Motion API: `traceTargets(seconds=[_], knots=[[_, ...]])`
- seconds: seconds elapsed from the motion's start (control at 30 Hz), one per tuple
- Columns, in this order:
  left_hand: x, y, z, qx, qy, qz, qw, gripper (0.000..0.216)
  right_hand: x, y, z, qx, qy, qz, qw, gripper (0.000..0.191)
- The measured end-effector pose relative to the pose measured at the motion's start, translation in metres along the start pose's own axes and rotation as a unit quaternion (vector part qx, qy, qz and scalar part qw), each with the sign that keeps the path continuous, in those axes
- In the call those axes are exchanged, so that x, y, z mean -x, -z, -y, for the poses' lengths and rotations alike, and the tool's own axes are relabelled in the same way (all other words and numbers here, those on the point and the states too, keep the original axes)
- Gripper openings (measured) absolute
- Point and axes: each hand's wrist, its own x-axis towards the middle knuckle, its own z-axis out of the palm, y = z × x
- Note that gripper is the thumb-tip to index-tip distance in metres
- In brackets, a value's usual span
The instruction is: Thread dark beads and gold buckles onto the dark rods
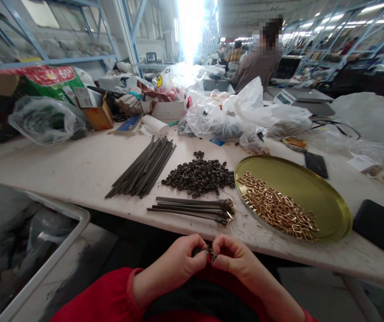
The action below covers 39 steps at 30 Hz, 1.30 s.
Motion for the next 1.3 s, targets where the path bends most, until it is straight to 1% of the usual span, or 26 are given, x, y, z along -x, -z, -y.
traceTargets(seconds=[0.1, 0.2, 0.27, 0.37, 0.5, 0.57, 0.67, 0.77, 0.83, 0.9, 1.0, 1.1, 1.3], knots=[[-0.003, -0.001, 0.003, -0.005, -0.005, -0.002, 1.000, 0.019, -0.002, 0.001, 0.000, 0.101, 0.034, -0.019, 0.994, 0.024], [-0.005, 0.000, 0.003, 0.007, 0.002, 0.000, 1.000, 0.022, -0.002, 0.003, 0.001, 0.188, 0.089, -0.024, 0.978, 0.025], [-0.006, 0.001, 0.001, 0.017, 0.004, -0.002, 1.000, 0.021, -0.002, 0.005, 0.001, 0.211, 0.108, -0.012, 0.971, 0.030], [-0.006, 0.002, -0.001, 0.033, 0.016, -0.003, 0.999, 0.020, -0.003, 0.006, -0.001, 0.232, 0.112, -0.010, 0.966, 0.036], [-0.005, 0.003, -0.002, 0.040, 0.033, 0.005, 0.999, 0.019, -0.004, 0.008, 0.002, 0.253, 0.103, -0.005, 0.962, 0.034], [-0.004, 0.003, -0.001, 0.037, 0.032, 0.005, 0.999, 0.019, -0.004, 0.008, 0.003, 0.238, 0.084, 0.001, 0.968, 0.031], [-0.004, 0.003, 0.000, 0.026, 0.021, -0.004, 0.999, 0.017, -0.002, 0.008, 0.002, 0.179, 0.051, -0.007, 0.983, 0.023], [-0.004, 0.004, 0.000, 0.024, 0.001, -0.009, 1.000, 0.016, -0.001, 0.005, -0.005, 0.044, 0.023, -0.028, 0.998, 0.012], [-0.004, 0.005, -0.001, 0.025, -0.009, -0.011, 1.000, 0.016, -0.001, 0.001, -0.010, -0.056, 0.013, -0.038, 0.998, 0.011], [-0.004, 0.005, -0.002, 0.018, -0.013, -0.022, 1.000, 0.016, -0.002, -0.002, -0.012, -0.097, 0.016, -0.039, 0.994, 0.011], [-0.003, 0.004, -0.003, 0.013, -0.016, -0.043, 0.999, 0.014, -0.003, -0.006, -0.012, -0.065, 0.039, -0.046, 0.996, 0.013], [-0.002, 0.003, -0.003, 0.014, -0.020, -0.054, 0.998, 0.015, -0.003, -0.008, -0.010, -0.033, 0.063, -0.070, 0.995, 0.015], [-0.002, 0.002, -0.001, 0.028, -0.030, -0.058, 0.997, 0.016, -0.002, -0.010, -0.010, 0.008, 0.051, -0.116, 0.992, 0.020]])
